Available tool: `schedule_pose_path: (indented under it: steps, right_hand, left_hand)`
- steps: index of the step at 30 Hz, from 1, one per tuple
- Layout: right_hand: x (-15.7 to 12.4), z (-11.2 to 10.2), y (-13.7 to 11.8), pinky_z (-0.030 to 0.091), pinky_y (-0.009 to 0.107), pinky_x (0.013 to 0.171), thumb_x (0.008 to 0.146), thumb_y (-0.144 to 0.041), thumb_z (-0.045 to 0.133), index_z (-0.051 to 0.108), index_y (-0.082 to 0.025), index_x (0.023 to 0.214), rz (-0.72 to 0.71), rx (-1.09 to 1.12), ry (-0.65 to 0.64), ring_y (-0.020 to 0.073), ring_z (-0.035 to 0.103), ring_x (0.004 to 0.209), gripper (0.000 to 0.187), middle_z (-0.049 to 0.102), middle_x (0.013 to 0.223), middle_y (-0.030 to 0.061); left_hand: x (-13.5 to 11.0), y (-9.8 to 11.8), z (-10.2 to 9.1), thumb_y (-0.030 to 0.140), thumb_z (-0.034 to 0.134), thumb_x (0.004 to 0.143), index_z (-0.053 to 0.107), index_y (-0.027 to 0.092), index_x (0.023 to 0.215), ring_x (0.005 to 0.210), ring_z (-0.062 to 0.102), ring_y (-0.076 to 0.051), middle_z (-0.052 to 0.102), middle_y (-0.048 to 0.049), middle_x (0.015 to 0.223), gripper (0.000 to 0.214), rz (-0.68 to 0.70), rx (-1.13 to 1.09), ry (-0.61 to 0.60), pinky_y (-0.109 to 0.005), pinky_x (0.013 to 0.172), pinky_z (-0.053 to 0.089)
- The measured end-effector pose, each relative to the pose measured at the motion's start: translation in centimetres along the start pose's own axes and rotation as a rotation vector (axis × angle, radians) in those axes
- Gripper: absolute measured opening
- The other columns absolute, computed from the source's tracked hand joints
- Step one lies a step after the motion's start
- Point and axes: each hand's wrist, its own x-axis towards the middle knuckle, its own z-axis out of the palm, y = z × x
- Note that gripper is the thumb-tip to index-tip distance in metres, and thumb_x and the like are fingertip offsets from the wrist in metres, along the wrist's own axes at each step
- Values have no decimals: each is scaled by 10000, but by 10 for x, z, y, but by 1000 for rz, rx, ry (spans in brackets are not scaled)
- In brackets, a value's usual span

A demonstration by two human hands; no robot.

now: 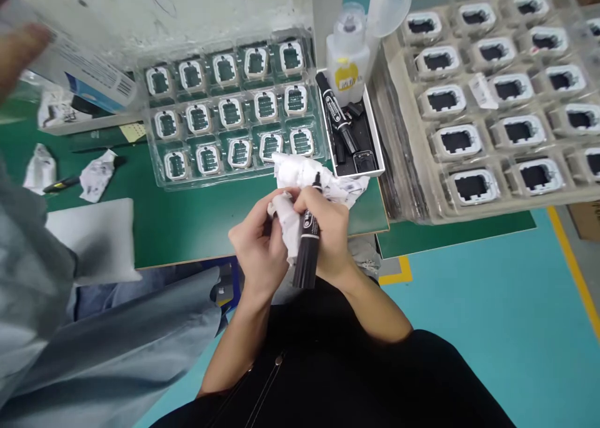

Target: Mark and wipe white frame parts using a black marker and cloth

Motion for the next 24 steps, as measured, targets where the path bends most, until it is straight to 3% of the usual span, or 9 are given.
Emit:
schedule_pose_path:
  steps: [11, 17, 20, 24]
  right_hand:
    - [-2, -3, 3, 367, 256, 539, 1020, -223, 785, 547, -248, 768, -75, -44, -29, 85, 445, 574, 348, 506, 660, -95]
    - [0, 0, 4, 379, 290, 539, 996, -397, 872, 550, -257, 732, -11, -3, 246, 107, 453, 548, 440, 508, 614, -93]
    - [1, 0, 2, 395, 295, 547, 990, -442, 888, 565, -254, 733, -39, 26, 279, 111, 488, 555, 454, 572, 638, -82]
    - [2, -2, -2, 397, 312, 519, 1008, -525, 862, 566, -267, 716, -21, -1, 235, 123, 480, 528, 490, 558, 603, -72]
  left_hand:
    - [-1, -2, -2, 176, 617, 1128, 852, 229, 1310, 936, 862, -173, 910, -59, 1185, 302, 43, -33, 13, -248, 816, 649]
    - [4, -2, -7, 306, 711, 1139, 873, 215, 1229, 992, 882, -208, 909, -73, 1180, 207, -63, -240, -8, -324, 931, 723]
    - [6, -2, -11, 355, 718, 1141, 874, 213, 1222, 1029, 888, -232, 906, -85, 1200, 225, -132, -315, -19, -377, 969, 746]
    - [8, -1, -13, 312, 736, 1134, 886, 227, 1211, 1031, 889, -214, 911, -68, 1185, 189, -128, -364, -41, -346, 955, 749]
